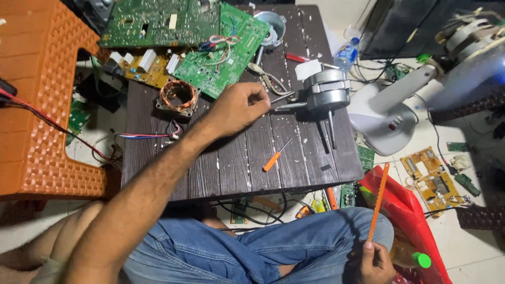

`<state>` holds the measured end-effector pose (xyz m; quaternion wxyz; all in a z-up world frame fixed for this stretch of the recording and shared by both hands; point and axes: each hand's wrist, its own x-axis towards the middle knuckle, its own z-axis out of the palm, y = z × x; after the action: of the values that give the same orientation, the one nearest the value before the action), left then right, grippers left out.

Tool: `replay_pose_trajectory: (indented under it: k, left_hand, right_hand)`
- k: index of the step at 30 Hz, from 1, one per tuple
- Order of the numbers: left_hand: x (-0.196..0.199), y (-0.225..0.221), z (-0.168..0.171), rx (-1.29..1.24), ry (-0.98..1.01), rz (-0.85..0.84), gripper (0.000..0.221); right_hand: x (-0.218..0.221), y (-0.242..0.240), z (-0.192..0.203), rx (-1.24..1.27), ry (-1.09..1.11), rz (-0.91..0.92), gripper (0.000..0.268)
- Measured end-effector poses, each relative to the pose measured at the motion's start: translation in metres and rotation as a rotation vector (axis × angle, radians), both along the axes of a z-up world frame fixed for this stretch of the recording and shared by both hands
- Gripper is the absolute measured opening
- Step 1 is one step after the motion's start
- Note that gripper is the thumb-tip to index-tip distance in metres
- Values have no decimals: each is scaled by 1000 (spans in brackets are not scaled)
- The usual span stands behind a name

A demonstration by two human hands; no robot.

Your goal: Cutting a small metal rod using a manual saw blade among electronic components.

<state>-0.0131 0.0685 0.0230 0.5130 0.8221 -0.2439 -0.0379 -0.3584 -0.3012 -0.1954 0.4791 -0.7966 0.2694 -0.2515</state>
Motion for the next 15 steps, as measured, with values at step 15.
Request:
replay_pose_trajectory:
  k: [15]
  left_hand:
    - [-15,1,-9,137,-27,-163,7]
  right_hand:
    - [11,30,36,-90,83,-46,20]
